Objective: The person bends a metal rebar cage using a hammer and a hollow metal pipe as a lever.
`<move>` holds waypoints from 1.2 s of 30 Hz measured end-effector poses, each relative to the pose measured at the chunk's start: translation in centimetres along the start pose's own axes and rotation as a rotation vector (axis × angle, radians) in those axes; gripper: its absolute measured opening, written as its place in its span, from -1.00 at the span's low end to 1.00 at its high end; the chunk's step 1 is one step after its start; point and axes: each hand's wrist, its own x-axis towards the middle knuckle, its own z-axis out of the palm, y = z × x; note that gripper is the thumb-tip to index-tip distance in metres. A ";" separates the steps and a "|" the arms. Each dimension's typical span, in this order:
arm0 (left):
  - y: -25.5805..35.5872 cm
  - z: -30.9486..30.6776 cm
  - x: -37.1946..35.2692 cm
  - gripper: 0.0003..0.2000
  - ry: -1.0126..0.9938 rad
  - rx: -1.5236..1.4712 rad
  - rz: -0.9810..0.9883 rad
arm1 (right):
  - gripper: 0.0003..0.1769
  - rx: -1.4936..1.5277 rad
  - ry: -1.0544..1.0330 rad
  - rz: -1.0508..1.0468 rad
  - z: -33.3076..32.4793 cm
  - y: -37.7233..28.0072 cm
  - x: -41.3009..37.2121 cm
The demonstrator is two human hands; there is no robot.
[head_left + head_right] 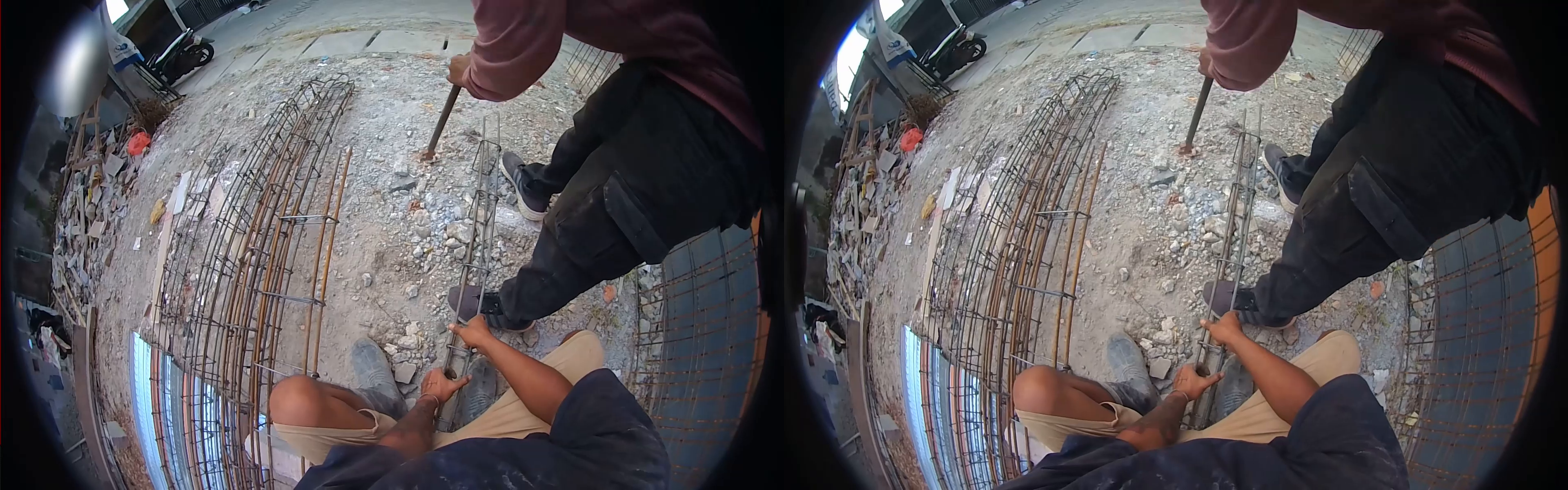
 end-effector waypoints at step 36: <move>8.1 -8.9 2.9 -0.47 0.274 0.195 0.043 | -0.68 0.166 0.322 -1.151 -8.5 -26.2 -4.5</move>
